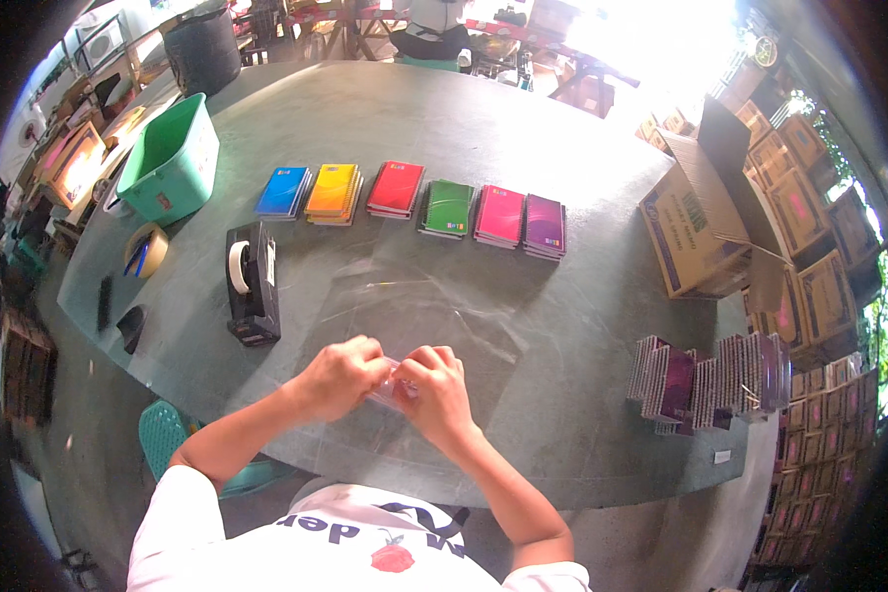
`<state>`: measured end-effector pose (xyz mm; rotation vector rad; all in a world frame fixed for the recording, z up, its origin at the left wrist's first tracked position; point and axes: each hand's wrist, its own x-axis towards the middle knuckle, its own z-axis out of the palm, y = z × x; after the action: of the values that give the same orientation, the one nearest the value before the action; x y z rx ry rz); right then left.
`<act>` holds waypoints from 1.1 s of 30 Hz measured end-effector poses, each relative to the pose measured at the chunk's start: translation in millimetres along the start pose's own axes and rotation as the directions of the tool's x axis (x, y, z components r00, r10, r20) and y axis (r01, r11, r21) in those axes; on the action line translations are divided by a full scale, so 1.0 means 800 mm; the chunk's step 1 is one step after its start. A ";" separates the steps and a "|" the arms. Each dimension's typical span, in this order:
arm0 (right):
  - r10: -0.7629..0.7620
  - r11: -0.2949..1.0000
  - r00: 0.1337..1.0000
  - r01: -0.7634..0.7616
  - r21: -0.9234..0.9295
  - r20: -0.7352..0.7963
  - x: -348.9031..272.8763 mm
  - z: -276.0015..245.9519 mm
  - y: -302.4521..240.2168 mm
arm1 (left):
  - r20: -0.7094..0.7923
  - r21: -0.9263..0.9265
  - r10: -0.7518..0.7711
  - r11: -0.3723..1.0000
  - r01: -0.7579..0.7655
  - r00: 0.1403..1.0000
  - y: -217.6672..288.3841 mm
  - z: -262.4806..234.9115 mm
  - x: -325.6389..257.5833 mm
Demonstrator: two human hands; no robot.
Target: The person gathers several stacks of notebooks of different colors by hand and places them into a clear plastic bag, then uses a tape dispenser to seal the bag.
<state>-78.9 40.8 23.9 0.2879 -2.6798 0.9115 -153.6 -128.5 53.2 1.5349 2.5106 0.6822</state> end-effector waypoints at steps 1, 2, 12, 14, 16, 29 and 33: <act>-0.015 0.999 1.000 0.016 -0.044 0.020 0.000 0.000 -0.007 | -0.028 -0.005 -0.002 1.000 0.002 1.000 0.008 0.000 -0.006; -0.031 0.996 0.999 0.035 -0.085 0.044 0.000 -0.001 -0.016 | -0.057 -0.009 -0.009 1.000 0.008 0.998 0.016 0.002 -0.015; -0.293 0.952 0.954 0.285 -0.109 -0.060 -0.068 0.031 -0.003 | -0.501 0.148 0.168 0.983 -0.107 0.849 0.000 0.034 -0.080; -0.294 0.951 0.953 0.284 -0.119 -0.076 -0.060 0.029 0.003 | -0.673 -0.015 -0.145 0.983 0.183 0.725 -0.054 0.012 -0.099; -0.317 0.945 0.942 0.304 -0.123 -0.109 -0.052 0.029 0.007 | -0.756 -0.268 -0.511 0.812 0.519 0.410 -0.136 0.003 -0.126; -0.265 0.960 0.955 0.249 -0.127 -0.133 -0.038 0.032 -0.012 | -0.064 -0.975 -0.952 0.124 0.187 0.300 -0.128 -0.028 -0.158; -0.268 0.952 0.961 0.276 0.136 -0.072 -0.031 0.036 -0.006 | -0.183 -0.669 -0.950 0.309 0.676 0.253 -0.144 0.041 -0.219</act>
<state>-60.3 21.4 -4.0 0.6391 -2.4486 1.0100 -152.4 -314.7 -48.8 -0.4367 2.6360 1.4678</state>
